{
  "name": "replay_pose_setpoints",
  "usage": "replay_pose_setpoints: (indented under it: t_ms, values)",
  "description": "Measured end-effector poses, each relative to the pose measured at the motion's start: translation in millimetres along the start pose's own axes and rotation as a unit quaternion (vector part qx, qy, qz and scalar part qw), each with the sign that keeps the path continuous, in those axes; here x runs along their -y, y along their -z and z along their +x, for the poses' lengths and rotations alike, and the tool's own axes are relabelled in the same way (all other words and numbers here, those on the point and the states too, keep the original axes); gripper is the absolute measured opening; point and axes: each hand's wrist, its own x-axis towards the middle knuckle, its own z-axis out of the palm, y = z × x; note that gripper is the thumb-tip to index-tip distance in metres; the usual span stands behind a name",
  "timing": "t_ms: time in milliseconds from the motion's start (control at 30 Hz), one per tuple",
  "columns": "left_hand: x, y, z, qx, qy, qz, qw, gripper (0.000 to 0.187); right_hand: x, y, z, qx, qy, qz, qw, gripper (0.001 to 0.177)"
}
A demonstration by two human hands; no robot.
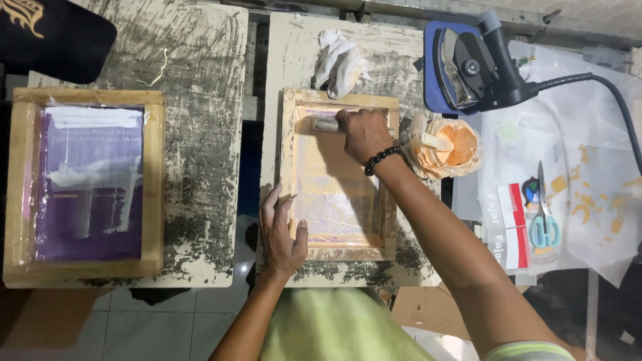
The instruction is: The person uses a squeegee to spread orange ink across a screen printing frame placed over a purple garment. They repeatedly pull the ink across the mesh to ensure even coverage, occasionally lifting the squeegee to check the application.
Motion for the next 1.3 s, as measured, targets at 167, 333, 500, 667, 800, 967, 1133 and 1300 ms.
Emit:
replay_pose_setpoints:
  t_ms: [167,333,500,667,800,967,1133,1300]
  values:
    - [2.6,0.2,0.0,0.003,0.001,0.021,1.000,0.038,45.3,44.5,-60.4,0.034,0.048,0.033,0.998,0.018]
    - [5.7,0.4,-2.3,0.008,0.001,0.016,1.000,0.036,74.2,78.6,-112.3,0.073,0.047,0.107,0.991,0.014]
    - [-5.3,4.5,1.4,0.001,-0.012,0.007,1.000,0.055,68.7,90.6,-84.8,-0.060,0.014,0.135,0.989,0.037]
    - [5.9,-3.7,-7.6,-0.012,0.015,0.021,1.000,0.051,63.7,22.6,-66.3,-0.062,-0.024,0.076,0.995,0.047]
    - [4.1,1.4,-5.9,0.005,0.010,0.027,1.000,0.059,75.4,34.9,-112.6,0.063,0.002,0.049,0.997,0.072]
    - [-1.3,1.8,1.7,-0.003,-0.009,0.004,1.000,0.050,58.6,95.3,-86.8,-0.002,0.014,0.161,0.987,0.044]
    - [5.1,-2.5,-0.4,-0.006,-0.018,0.006,1.000,0.045,24.2,67.9,-14.5,-0.033,-0.017,0.105,0.994,0.035]
    - [4.0,-2.3,2.4,-0.010,-0.008,0.003,1.000,0.049,11.2,47.0,7.0,-0.009,0.018,0.078,0.997,0.021]
